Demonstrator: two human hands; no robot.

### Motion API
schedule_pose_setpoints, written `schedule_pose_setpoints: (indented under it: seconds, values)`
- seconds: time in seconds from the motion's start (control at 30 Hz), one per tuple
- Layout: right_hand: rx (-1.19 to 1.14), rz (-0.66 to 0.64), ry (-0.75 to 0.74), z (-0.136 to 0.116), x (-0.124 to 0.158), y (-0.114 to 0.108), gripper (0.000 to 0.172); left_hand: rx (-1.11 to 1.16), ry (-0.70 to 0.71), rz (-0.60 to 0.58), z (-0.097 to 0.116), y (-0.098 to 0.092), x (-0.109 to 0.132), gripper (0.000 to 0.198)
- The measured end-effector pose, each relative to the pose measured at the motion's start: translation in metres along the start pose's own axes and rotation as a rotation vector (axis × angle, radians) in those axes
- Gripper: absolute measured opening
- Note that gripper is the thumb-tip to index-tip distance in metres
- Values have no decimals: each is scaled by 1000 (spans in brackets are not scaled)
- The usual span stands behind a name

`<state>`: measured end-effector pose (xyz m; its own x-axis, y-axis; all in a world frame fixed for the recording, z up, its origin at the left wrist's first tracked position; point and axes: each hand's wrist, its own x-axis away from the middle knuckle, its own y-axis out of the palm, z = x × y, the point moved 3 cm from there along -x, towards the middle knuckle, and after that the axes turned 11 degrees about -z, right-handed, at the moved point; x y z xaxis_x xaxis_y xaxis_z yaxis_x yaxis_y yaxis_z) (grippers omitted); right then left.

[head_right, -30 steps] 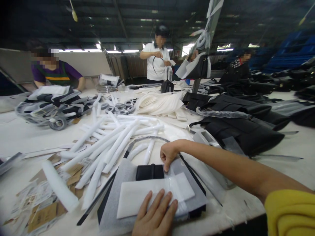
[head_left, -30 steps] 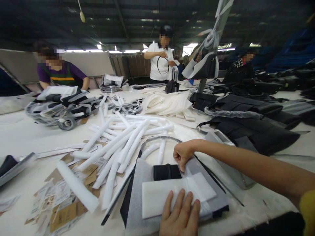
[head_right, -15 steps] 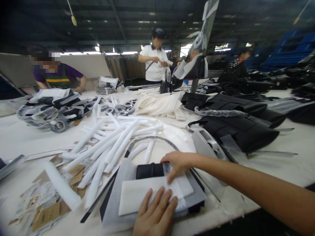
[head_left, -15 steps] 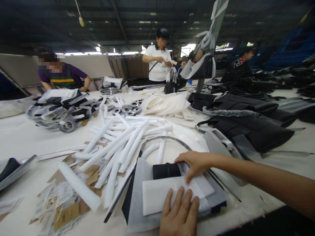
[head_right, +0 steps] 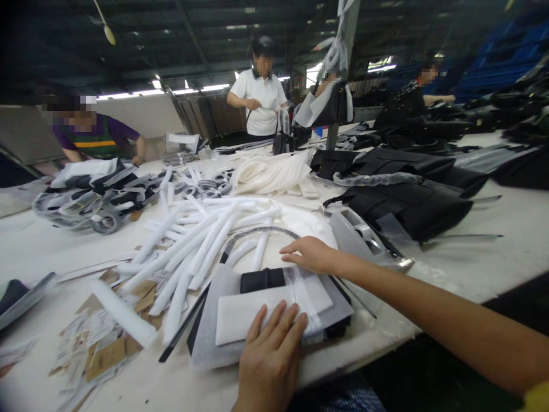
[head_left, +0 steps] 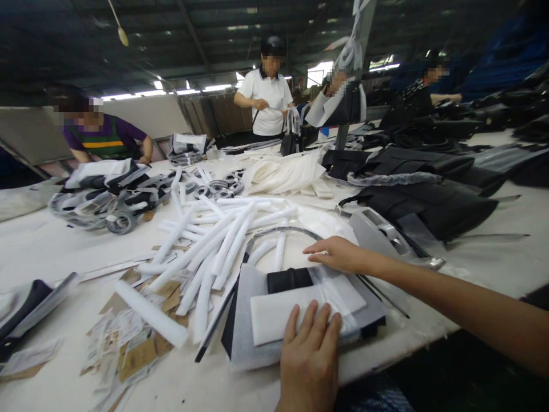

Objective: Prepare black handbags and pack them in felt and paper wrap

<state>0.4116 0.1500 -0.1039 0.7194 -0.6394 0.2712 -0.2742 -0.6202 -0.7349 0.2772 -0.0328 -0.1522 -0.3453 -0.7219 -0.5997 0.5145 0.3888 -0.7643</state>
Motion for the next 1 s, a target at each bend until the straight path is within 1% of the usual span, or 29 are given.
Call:
schedule_pose_setpoints:
  seconds: [0.03, 0.1, 0.17, 0.23, 0.3, 0.33, 0.4, 0.5, 0.6, 0.67, 0.73, 0.77, 0.8, 0.83, 0.87, 0.9, 0.93, 0.97, 1.0]
  values:
    - [13, 46, -21, -7, 15, 8, 48, -4, 4, -19, 0, -2, 0, 33]
    - [50, 69, -78, -18, 47, 31, 48, -14, 24, -68, -1, -7, -2, 34]
    - [215, 140, -169, -24, 76, 56, 50, -3, 66, -125, -5, -16, -4, 34]
    - [397, 206, -234, -23, 95, 80, 66, -4, 131, -172, -11, -29, -3, 33]
    - [540, 246, -270, -18, 102, 96, 84, -76, 205, -221, -22, -44, 3, 33]
    - [591, 261, -279, -16, 102, 101, 88, -140, 239, -258, -30, -52, 7, 35]
    - [655, 286, -289, -12, 99, 103, 89, -277, 280, -345, -47, -68, 17, 40]
    - [684, 306, -310, -13, 93, 99, 86, -393, 233, -456, -72, -87, 32, 45]
    - [683, 364, -326, -21, 99, 97, 78, -414, 167, -514, -87, -90, 43, 46]
    - [653, 457, -363, -32, 112, 103, 67, -412, 148, -510, -90, -85, 49, 48]
    - [518, 514, -421, -44, 126, 115, 52, -402, 136, -483, -90, -80, 52, 50]
    - [394, 503, -420, -49, 131, 124, 44, -392, 133, -467, -90, -78, 52, 50]
    - [223, 447, -359, -50, 132, 133, 32, -381, 130, -450, -90, -77, 52, 51]
    - [19, 365, -253, -50, 130, 142, 24, -371, 126, -439, -89, -77, 52, 53]
    - [-202, 263, -125, -47, 127, 152, 24, -359, 126, -431, -89, -77, 52, 54]
    - [-418, 165, -6, -45, 122, 161, 32, -347, 128, -430, -88, -78, 51, 55]
    - [-615, 81, 76, -44, 118, 169, 40, -336, 129, -434, -88, -79, 51, 57]
    - [-783, 21, 113, -44, 114, 175, 44, -326, 128, -443, -87, -81, 50, 57]
    - [-916, -8, 119, -44, 111, 178, 46, -320, 127, -455, -87, -82, 50, 56]
